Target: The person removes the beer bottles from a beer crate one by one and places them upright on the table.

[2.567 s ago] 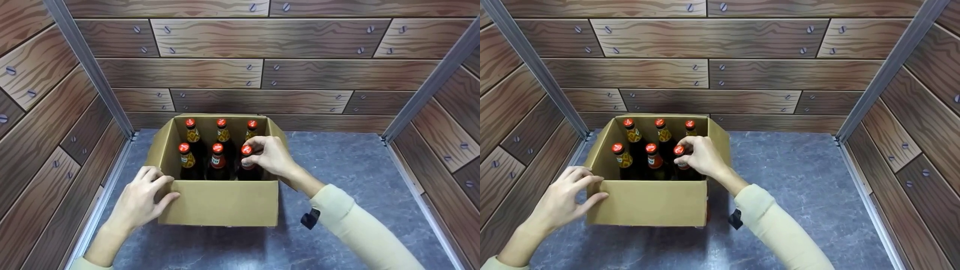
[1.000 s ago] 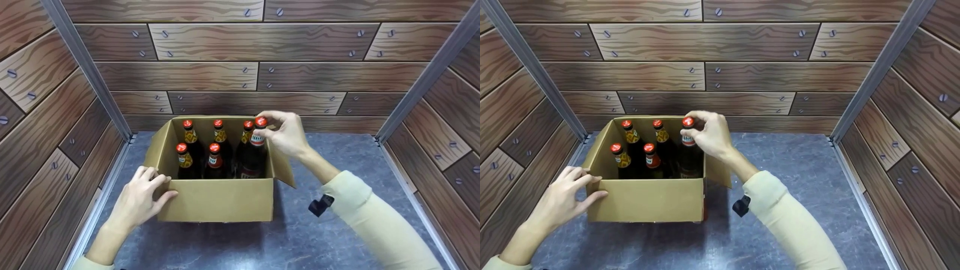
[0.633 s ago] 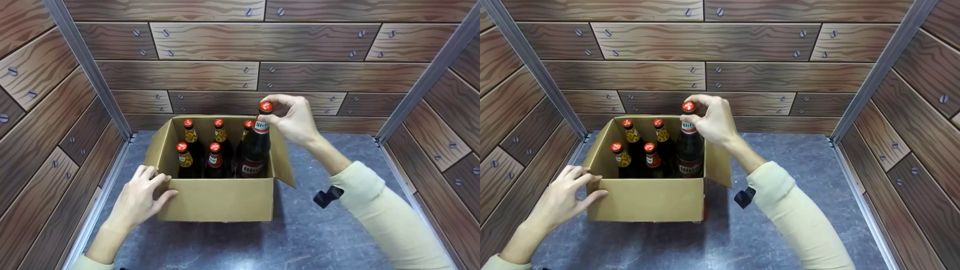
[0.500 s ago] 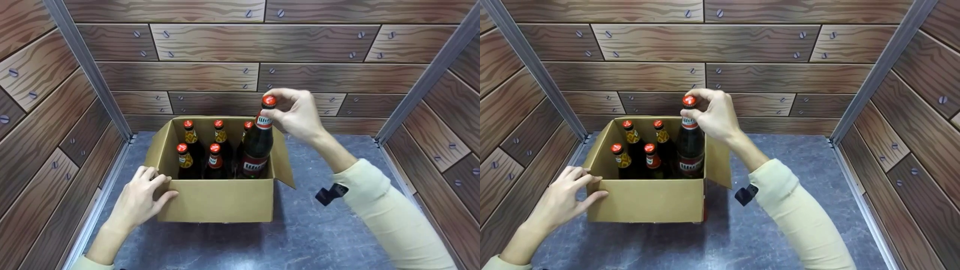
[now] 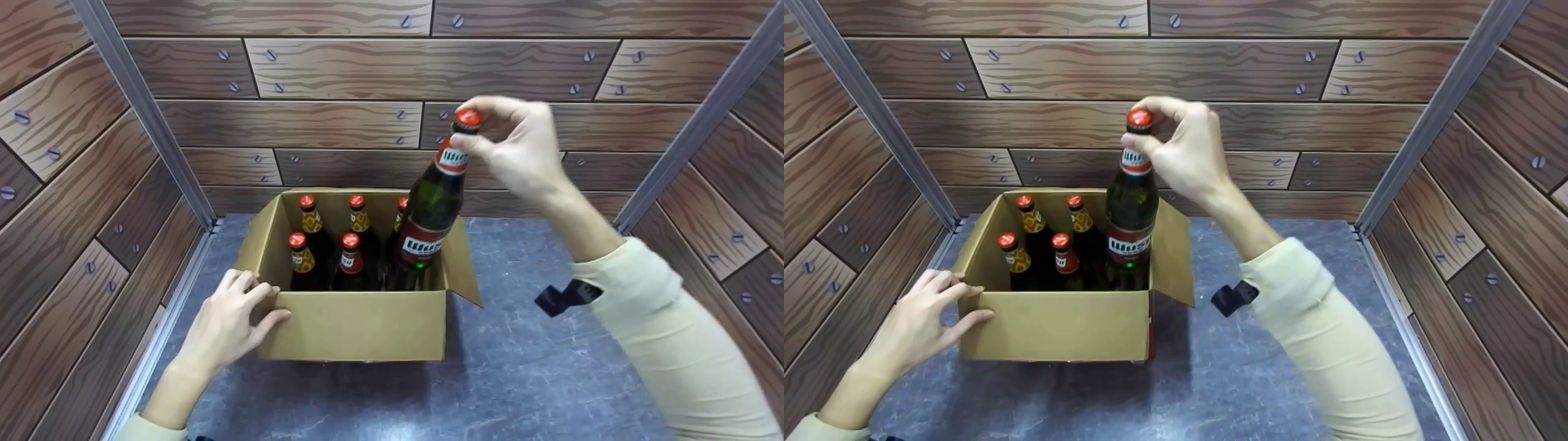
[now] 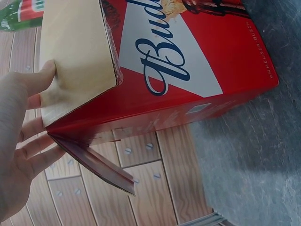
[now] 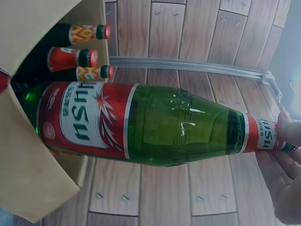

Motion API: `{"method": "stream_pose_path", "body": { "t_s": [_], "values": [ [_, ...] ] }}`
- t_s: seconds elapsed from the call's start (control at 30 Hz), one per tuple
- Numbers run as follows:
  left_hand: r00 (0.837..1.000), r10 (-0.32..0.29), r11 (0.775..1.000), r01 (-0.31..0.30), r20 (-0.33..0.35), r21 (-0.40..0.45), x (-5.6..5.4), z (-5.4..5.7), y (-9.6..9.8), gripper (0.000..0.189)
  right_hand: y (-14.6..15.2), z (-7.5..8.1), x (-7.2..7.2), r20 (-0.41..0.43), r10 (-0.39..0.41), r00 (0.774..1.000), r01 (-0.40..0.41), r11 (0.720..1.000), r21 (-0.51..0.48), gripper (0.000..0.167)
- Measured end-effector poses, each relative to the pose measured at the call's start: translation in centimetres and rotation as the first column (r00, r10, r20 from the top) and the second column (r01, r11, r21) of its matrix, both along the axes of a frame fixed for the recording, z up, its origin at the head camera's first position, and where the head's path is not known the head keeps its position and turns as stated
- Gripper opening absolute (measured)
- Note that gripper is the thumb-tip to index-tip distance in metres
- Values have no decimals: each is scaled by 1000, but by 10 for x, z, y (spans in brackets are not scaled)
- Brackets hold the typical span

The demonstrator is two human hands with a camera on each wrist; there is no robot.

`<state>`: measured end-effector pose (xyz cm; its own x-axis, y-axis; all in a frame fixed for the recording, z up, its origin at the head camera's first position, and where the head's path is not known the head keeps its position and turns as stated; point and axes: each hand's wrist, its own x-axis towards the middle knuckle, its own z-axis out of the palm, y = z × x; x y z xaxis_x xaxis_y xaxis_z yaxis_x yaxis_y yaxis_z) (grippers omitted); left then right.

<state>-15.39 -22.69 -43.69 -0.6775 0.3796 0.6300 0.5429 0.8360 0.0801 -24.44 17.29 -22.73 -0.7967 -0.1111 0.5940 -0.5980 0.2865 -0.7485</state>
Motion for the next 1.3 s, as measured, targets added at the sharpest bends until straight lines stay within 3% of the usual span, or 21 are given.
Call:
{"method": "stream_pose_path", "body": {
  "t_s": [0.57, 0.73, 1.0, 1.3],
  "values": [
    [1000, -11, 1000, 11, -10, 1, -2, -1, 2, 34, 26, 43, 9, -26, -67, 997, 67, 997, -25, 24],
    [1000, -5, 1000, 5, -1, -4, -2, 0, 1, 34, 41, 49, 9, -35, -92, 995, 92, 996, -19, 25],
    [1000, 0, 1000, 0, 14, 0, -2, 2, 1, 34, 71, 39, 9, -7, -176, 984, 177, 984, 32, 24],
    [1000, -2, 1000, 2, -3, 5, -1, -1, 0, 34, 97, 9, 1, 39, -222, 974, 220, 974, 56, 26]
  ]
}}
